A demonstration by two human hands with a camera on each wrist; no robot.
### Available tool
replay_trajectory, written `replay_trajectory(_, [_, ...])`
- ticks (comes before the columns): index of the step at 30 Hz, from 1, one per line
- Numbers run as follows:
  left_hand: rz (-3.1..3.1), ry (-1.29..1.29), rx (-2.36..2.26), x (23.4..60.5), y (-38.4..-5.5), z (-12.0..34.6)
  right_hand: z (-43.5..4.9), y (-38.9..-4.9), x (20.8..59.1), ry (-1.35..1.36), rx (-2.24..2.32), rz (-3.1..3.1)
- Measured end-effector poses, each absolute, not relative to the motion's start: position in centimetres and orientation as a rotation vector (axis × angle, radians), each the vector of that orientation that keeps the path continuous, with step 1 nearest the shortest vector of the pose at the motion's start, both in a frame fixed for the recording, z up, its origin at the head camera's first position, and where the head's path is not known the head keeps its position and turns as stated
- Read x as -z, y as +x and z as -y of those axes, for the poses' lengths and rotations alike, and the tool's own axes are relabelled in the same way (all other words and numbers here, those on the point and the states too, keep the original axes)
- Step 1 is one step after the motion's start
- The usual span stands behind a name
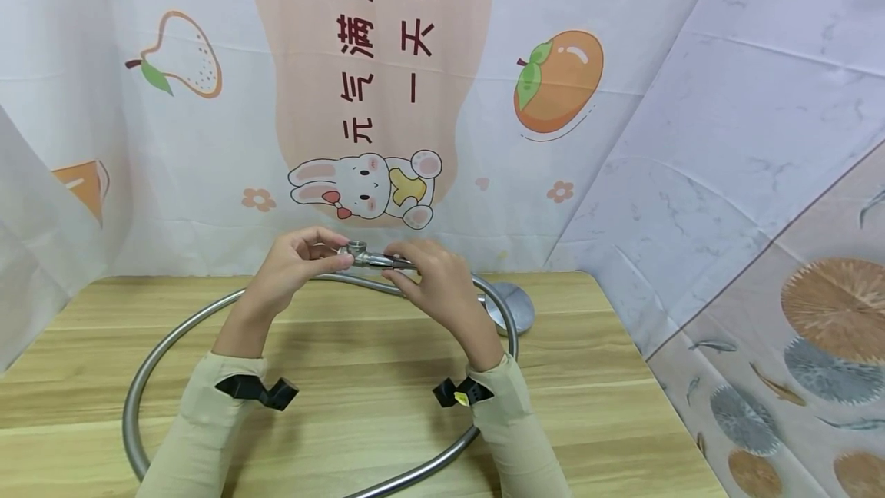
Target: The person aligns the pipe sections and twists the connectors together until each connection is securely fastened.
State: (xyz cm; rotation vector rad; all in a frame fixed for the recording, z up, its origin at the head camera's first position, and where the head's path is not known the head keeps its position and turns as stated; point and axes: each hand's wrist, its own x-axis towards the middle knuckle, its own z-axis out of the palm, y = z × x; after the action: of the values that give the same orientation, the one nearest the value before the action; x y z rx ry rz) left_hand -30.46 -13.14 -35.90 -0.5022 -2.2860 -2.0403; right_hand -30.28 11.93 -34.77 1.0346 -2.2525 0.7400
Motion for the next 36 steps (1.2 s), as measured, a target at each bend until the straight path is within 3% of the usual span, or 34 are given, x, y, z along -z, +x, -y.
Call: replay_trajectory(36, [2.284, -0.509, 2.045, 36.04, -30.6, 13.09, -12.0, -30.42, 34.92, 1.021, -0.729, 2.273])
